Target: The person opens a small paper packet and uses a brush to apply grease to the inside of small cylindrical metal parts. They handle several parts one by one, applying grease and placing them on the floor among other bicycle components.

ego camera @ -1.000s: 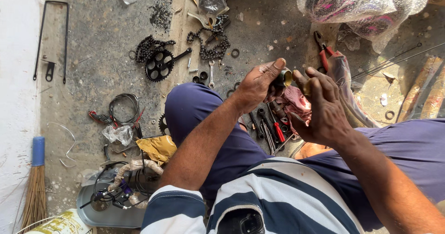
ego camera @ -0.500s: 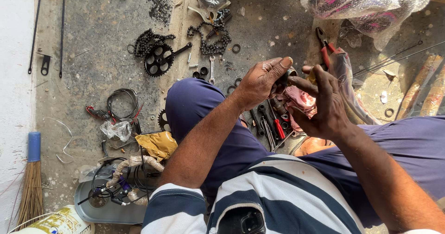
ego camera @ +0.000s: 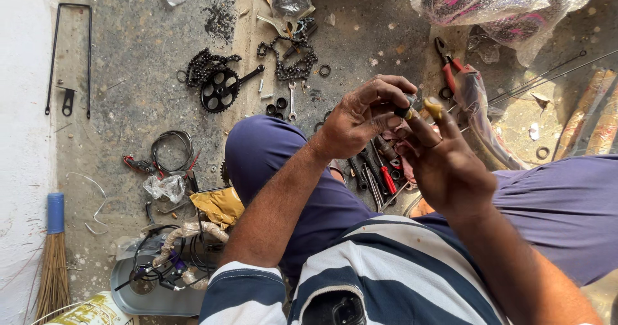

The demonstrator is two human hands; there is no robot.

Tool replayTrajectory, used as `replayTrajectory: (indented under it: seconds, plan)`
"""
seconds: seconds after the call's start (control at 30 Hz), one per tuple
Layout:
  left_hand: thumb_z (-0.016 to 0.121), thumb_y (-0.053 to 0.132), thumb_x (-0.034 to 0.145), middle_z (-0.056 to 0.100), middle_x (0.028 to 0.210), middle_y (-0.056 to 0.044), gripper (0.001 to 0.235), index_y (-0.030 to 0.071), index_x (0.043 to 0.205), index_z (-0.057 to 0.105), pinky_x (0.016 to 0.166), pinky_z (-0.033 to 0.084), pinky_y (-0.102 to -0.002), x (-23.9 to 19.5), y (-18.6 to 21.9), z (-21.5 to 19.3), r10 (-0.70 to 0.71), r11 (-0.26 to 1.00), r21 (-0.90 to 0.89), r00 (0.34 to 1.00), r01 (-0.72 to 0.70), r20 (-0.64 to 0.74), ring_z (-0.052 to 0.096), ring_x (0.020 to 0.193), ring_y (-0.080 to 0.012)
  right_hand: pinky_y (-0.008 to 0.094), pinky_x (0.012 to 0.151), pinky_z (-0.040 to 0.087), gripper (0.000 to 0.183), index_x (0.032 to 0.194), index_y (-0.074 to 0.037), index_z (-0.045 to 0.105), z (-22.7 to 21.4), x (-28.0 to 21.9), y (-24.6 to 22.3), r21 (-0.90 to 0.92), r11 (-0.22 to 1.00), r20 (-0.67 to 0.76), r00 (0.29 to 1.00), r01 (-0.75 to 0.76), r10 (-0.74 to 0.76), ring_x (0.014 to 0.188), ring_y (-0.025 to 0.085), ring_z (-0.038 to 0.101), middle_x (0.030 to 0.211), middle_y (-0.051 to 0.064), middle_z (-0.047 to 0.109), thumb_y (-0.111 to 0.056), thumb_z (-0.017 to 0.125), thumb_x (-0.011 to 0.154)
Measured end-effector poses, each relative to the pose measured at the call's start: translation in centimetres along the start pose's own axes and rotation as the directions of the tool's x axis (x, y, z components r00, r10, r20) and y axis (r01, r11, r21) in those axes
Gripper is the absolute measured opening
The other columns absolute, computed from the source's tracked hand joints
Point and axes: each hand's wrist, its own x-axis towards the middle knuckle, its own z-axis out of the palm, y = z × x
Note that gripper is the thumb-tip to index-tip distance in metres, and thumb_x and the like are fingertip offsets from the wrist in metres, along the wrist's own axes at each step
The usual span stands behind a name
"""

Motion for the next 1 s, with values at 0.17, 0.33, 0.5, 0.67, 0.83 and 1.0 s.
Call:
replayTrajectory:
  seconds: [0.17,0.33,0.5,0.67,0.83,1.0]
  plan:
    - [0.063,-0.008,0.105,0.053,0.141,-0.012,0.036,0.01,0.132,0.047,0.122,0.048,-0.035,0.3,0.2,0.1,0.026,0.997,-0.073,0.999,-0.028,-0.027,0.056,0.136,-0.0196,0.054,0.128,0.033,0.093,0.169,-0.007,0.022,1.5,-1.0,-1.4,0.218,0.974,-0.001,0.998,0.056,-0.057,0.147,0.041,0.045,0.16,0.023,0.043,-0.031,0.076,0.097]
    - [0.066,-0.003,0.104,0.058,0.141,-0.017,0.041,0.009,0.136,0.042,0.122,0.052,-0.041,0.4,0.2,0.3,-0.102,0.993,-0.052,0.995,0.101,-0.008,0.06,0.134,-0.0231,0.045,0.133,0.027,0.107,0.167,-0.021,0.001,0.3,1.7,-2.3,-0.587,0.681,0.303,0.899,0.438,-0.316,0.157,0.026,0.032,0.176,0.008,0.023,-0.038,0.079,0.095]
    - [0.066,0.0,0.105,0.061,0.137,-0.018,0.04,0.008,0.137,0.042,0.119,0.053,-0.042,0.6,-0.3,0.2,-0.16,0.981,-0.114,0.987,0.16,0.011,0.061,0.133,-0.0237,0.048,0.131,0.033,0.114,0.169,-0.026,-0.007,-0.4,3.1,-2.3,-0.756,0.396,0.457,0.854,0.52,-0.248,0.16,0.028,0.028,0.179,0.01,0.013,-0.039,0.075,0.091]
    - [0.066,0.001,0.106,0.06,0.14,-0.016,0.039,0.009,0.137,0.044,0.121,0.052,-0.042,0.5,-0.5,-0.4,-0.129,0.983,-0.134,0.991,0.125,-0.019,0.06,0.135,-0.0227,0.045,0.119,0.041,0.115,0.162,-0.017,-0.009,-0.3,1.7,-1.6,-0.654,0.639,0.193,0.906,0.405,-0.376,0.138,0.033,0.058,0.174,0.02,0.029,-0.042,0.077,0.089]
    - [0.065,-0.001,0.108,0.061,0.14,-0.015,0.037,0.012,0.137,0.045,0.119,0.054,-0.04,1.0,1.1,0.0,-0.018,0.988,-0.156,0.999,0.011,-0.044,0.061,0.132,-0.023,0.056,0.121,0.046,0.106,0.167,-0.017,0.002,-0.8,1.2,-0.7,-0.469,0.756,0.205,0.889,0.456,-0.409,0.158,0.027,0.038,0.17,0.017,0.027,-0.03,0.076,0.093]
    - [0.066,-0.007,0.108,0.065,0.135,-0.011,0.043,0.009,0.144,0.051,0.118,0.054,-0.036,-0.4,6.6,-2.1,0.275,0.96,0.021,0.922,-0.28,-0.273,0.064,0.133,-0.0225,0.051,0.12,0.044,0.094,0.171,-0.032,0.013,-3.6,-0.3,-2.4,-0.631,0.642,0.25,0.897,0.436,-0.364,0.144,0.032,0.048,0.169,0.008,0.026,-0.023,0.075,0.101]
